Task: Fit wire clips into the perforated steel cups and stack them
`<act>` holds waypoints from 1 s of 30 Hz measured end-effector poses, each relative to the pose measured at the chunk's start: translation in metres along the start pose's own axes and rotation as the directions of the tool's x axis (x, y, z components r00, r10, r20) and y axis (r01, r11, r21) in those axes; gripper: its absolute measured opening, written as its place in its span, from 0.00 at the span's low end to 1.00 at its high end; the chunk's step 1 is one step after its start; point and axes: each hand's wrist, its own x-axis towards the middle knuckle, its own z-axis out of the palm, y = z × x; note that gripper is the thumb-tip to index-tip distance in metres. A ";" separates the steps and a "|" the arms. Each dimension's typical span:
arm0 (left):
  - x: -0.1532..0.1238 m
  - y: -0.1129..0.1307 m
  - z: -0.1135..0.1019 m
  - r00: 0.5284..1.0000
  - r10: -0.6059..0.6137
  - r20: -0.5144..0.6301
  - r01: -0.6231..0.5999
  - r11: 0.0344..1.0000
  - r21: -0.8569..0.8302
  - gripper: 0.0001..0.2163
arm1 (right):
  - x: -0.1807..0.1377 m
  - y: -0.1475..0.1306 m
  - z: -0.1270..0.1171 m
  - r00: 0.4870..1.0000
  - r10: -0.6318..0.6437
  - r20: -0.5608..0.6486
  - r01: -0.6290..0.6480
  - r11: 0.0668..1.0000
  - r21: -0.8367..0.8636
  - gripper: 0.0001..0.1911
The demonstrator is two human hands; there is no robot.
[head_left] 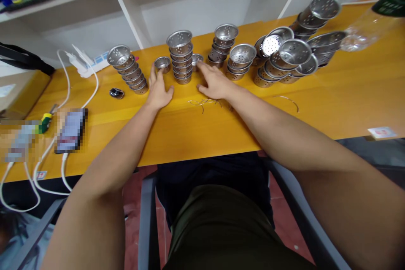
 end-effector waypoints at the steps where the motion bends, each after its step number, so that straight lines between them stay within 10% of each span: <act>1: 0.005 -0.002 -0.001 1.000 0.004 0.023 -0.004 1.000 0.006 0.53 | 0.000 0.000 0.000 1.000 0.005 0.005 -0.005 1.000 -0.009 0.60; 10: 0.056 -0.030 -0.002 0.994 0.103 -0.028 -0.102 0.994 0.027 0.44 | -0.004 0.005 0.004 0.995 0.063 -0.082 -0.069 0.995 -0.078 0.43; 21: -0.017 0.038 -0.028 0.982 0.090 0.164 -0.140 0.934 0.330 0.03 | -0.016 -0.010 -0.012 0.996 0.087 -0.033 -0.092 0.979 -0.184 0.23; 30: -0.024 0.044 -0.049 0.923 0.186 0.336 -0.247 0.958 0.149 0.08 | -0.033 -0.024 -0.049 0.985 0.076 0.153 -0.052 0.987 -0.153 0.07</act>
